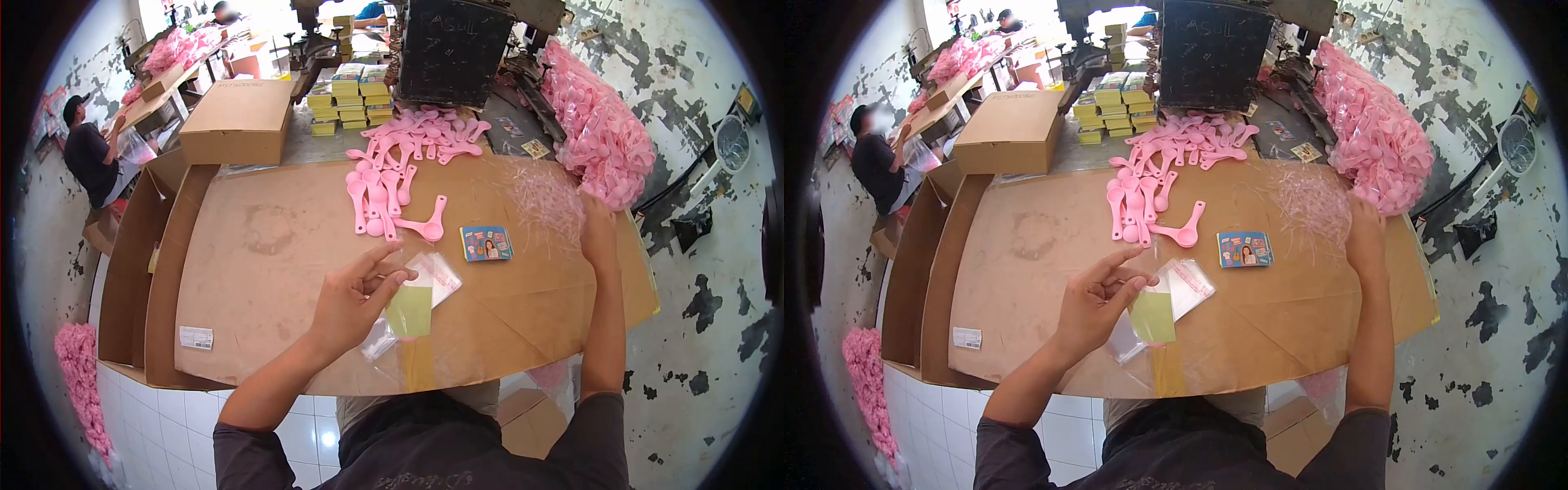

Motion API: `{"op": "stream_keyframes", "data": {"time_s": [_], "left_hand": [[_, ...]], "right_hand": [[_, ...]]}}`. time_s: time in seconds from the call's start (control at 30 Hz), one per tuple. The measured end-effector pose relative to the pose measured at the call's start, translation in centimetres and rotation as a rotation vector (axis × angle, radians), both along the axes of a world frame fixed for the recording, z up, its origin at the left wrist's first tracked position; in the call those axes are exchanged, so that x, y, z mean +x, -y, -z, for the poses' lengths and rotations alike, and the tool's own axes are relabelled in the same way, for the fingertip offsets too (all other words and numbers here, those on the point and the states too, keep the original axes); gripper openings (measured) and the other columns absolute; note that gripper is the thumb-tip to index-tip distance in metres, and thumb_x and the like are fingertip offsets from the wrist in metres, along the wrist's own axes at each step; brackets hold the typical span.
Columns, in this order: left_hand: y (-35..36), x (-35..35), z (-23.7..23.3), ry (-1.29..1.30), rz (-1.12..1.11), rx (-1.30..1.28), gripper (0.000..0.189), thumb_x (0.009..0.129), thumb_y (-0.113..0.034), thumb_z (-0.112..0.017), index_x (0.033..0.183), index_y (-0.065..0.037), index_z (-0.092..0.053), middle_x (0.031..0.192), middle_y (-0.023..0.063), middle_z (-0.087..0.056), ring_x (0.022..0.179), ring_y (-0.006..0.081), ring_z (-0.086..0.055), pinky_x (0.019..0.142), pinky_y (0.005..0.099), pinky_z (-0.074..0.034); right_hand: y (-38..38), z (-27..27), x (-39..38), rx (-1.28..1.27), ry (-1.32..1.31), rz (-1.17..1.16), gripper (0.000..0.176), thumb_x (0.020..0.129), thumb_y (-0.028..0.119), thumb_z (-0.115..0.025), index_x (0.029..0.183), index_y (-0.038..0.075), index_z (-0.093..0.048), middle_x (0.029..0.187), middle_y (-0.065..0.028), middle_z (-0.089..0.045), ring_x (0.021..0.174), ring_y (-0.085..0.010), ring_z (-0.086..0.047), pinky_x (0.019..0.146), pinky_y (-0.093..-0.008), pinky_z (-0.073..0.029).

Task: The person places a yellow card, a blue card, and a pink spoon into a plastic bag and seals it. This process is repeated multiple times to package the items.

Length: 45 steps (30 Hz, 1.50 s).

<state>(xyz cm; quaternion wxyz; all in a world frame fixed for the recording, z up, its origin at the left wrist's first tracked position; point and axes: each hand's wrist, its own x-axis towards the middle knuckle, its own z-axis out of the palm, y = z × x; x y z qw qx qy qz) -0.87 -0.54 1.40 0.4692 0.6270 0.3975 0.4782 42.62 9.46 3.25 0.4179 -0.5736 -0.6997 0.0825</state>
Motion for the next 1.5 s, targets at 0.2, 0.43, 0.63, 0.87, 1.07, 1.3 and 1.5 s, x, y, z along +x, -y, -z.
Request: {"op": "stream_keyframes", "data": {"time_s": [0.2,0.43,0.63,0.87,1.07,1.3,1.5], "left_hand": [[-0.6,0.1,0.9,0.086,0.010,0.013,0.033,0.105,-0.004,-0.054,0.137,0.002,-0.056,0.105,0.0149,-0.076,0.095,0.0123,-0.071,0.082,0.0267,-0.058],[-1.0,0.5,2.1,0.199,0.035,-0.053,0.032,0.106,-0.009,-0.056,0.135,0.004,-0.056,0.110,0.0163,-0.074,0.101,0.0153,-0.070,0.086,0.0289,-0.059],[-1.3,-0.4,1.8,0.249,0.082,-0.138,0.037,0.103,-0.013,-0.063,0.135,0.003,-0.057,0.116,0.0158,-0.072,0.105,0.0178,-0.070,0.089,0.0312,-0.060],[-1.6,-0.2,2.5,0.159,0.064,-0.206,0.028,0.100,-0.009,-0.066,0.125,0.005,-0.067,0.112,0.0120,-0.074,0.100,0.0151,-0.071,0.086,0.0294,-0.060],[-1.6,-0.5,2.8,0.101,0.060,-0.123,0.024,0.101,-0.006,-0.064,0.123,0.002,-0.071,0.113,0.0101,-0.074,0.099,0.0122,-0.069,0.087,0.0287,-0.059],[-1.9,-0.7,3.5,0.093,0.093,-0.061,0.023,0.097,0.001,-0.064,0.118,0.002,-0.073,0.111,0.0112,-0.075,0.096,0.0131,-0.070,0.087,0.0288,-0.058],[-1.9,-0.8,3.4,0.234,0.126,-0.217,0.025,0.102,-0.015,-0.063,0.118,0.003,-0.073,0.109,0.0118,-0.075,0.094,0.0140,-0.070,0.085,0.0296,-0.059]], "right_hand": [[3.2,-1.0,-6.5,-0.127,0.056,0.053,0.030,0.096,0.011,-0.067,0.125,0.003,-0.067,0.111,-0.0105,-0.072,0.100,-0.0174,-0.067,0.087,-0.0331,-0.052],[6.6,-0.1,-19.3,-0.445,-0.338,-0.804,0.037,0.095,0.009,-0.071,0.131,0.002,-0.062,0.109,-0.0063,-0.070,0.096,-0.0116,-0.067,0.083,-0.0276,-0.053],[4.6,1.5,-20.1,-0.663,-0.599,-0.866,0.029,0.098,0.010,-0.069,0.124,-0.001,-0.063,0.108,-0.0063,-0.070,0.097,-0.0106,-0.067,0.085,-0.0261,-0.054],[4.3,3.0,-19.4,-0.606,-0.632,-0.766,0.020,0.097,0.010,-0.070,0.113,-0.002,-0.071,0.102,-0.0049,-0.072,0.091,-0.0094,-0.067,0.082,-0.0255,-0.054],[4.1,3.5,-18.8,-0.604,-0.672,-0.776,0.013,0.096,0.006,-0.070,0.108,0.001,-0.074,0.098,-0.0027,-0.072,0.086,-0.0070,-0.065,0.075,-0.0231,-0.051],[3.4,4.3,-18.1,-0.512,-0.583,-0.845,0.015,0.094,0.001,-0.068,0.108,0.002,-0.076,0.102,-0.0012,-0.070,0.090,-0.0067,-0.062,0.078,-0.0235,-0.049],[3.1,4.4,-17.6,-0.478,-0.523,-0.870,0.017,0.095,0.005,-0.068,0.109,0.002,-0.076,0.104,-0.0023,-0.070,0.090,-0.0083,-0.062,0.077,-0.0238,-0.048]]}}
